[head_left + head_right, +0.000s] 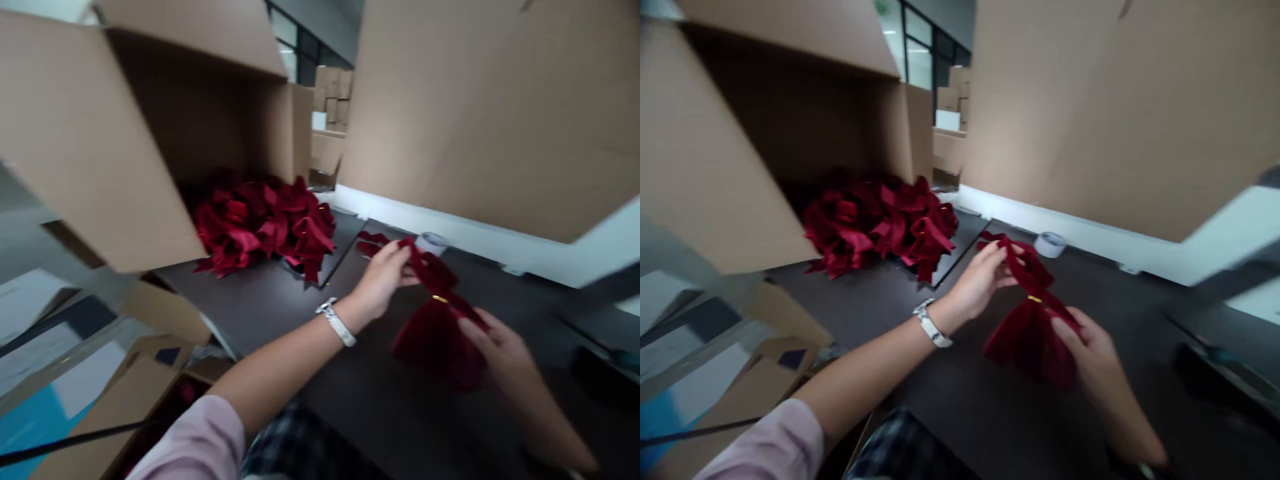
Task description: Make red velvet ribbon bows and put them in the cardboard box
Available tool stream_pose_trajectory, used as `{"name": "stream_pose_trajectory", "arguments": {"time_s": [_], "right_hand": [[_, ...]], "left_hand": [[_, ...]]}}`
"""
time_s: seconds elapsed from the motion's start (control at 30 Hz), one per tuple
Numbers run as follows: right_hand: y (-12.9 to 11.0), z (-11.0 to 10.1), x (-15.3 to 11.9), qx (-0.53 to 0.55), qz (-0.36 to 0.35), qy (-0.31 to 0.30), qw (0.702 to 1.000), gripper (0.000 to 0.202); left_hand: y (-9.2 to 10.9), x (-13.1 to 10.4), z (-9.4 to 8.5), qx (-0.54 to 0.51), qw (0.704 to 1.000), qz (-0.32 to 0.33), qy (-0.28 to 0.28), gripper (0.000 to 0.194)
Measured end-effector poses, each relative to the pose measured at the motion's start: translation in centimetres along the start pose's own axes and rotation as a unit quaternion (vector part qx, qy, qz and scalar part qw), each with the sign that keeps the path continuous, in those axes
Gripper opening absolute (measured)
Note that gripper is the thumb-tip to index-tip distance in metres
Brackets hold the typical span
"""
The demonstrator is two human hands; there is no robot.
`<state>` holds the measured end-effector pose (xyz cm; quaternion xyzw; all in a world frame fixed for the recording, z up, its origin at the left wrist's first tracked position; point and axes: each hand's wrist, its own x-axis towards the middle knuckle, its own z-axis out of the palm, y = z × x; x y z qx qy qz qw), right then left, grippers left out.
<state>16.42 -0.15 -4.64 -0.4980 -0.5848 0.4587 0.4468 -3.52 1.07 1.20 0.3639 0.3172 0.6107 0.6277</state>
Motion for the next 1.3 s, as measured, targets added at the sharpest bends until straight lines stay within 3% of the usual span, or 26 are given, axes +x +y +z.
{"name": "stream_pose_trajectory", "arguments": {"time_s": [0.07, 0.17, 0.23, 0.3, 0.4, 0.47, 0.6, 0.67, 0.77, 0.87, 1.0, 1.07, 1.13, 1.23, 1.3], "right_hand": [[-0.1, 0.0, 0.1, 0.027, 0.028, -0.027, 0.999, 0.04], [0.0, 0.3, 0.0, 0.023, 0.02, -0.024, 0.999, 0.034], [0.3, 0.5, 0.0, 0.045, 0.021, -0.021, 0.999, 0.031], [0.8, 0.7, 0.0, 0.088, 0.035, -0.024, 0.995, 0.032], [1.5, 1.3, 0.1, 0.148, 0.063, -0.036, 0.986, 0.034], [1.9, 1.6, 0.1, 0.167, 0.068, -0.055, 0.982, 0.032], [2.1, 1.6, 0.4, 0.075, 0.004, -0.106, 0.991, 0.024], [2.1, 1.0, 0.7, 0.0, -0.035, -0.093, 0.995, 0.018], [2.1, -0.1, 1.3, -0.052, -0.059, -0.021, 0.997, 0.009], [2.1, -1.3, 1.8, -0.008, -0.057, 0.067, 0.996, 0.013], [2.4, -1.9, 2.2, 0.122, -0.015, 0.15, 0.981, 0.019], [2.6, -1.7, 2.3, 0.183, 0.025, 0.137, 0.973, 0.026], [2.7, -1.2, 2.2, 0.226, 0.061, 0.1, 0.967, 0.027], [2.4, -0.3, 1.6, 0.241, 0.078, 0.058, 0.966, 0.02], [1.9, 0.4, 1.1, 0.226, 0.071, 0.041, 0.971, 0.013]], "left_hand": [[-1.4, 1.3, -1.2, 0.003, 0.997, -0.047, -0.061, 0.024], [-4.3, 2.1, -3.1, 0.019, 0.972, -0.163, -0.167, 0.061], [-5.8, 2.0, -4.0, 0.015, 0.953, -0.191, -0.233, 0.077], [-6.7, 1.7, -4.5, 0.006, 0.946, -0.189, -0.264, 0.079], [-6.9, 1.3, -4.6, -0.005, 0.957, -0.174, -0.23, 0.071], [-6.7, 1.1, -4.6, 0.022, 0.965, -0.165, -0.205, 0.055], [-6.2, 1.2, -4.7, 0.09, 0.97, -0.148, -0.169, 0.033], [-6.0, 1.3, -4.7, 0.059, 0.976, -0.157, -0.136, 0.031], [-5.5, 1.5, -4.8, 0.02, 0.977, -0.175, -0.118, 0.032], [-5.0, 1.2, -4.9, -0.005, 0.969, -0.201, -0.145, 0.034], [-4.5, -0.5, -5.3, -0.012, 0.919, -0.293, -0.263, 0.039], [-4.5, -1.6, -5.6, 0.016, 0.871, -0.356, -0.339, 0.042], [-4.4, -2.2, -5.6, 0.028, 0.846, -0.383, -0.369, 0.047], [-3.8, -1.8, -4.8, 0.05, 0.852, -0.379, -0.358, 0.044], [-3.2, -0.7, -3.8, 0.074, 0.873, -0.354, -0.327, 0.033]]}}
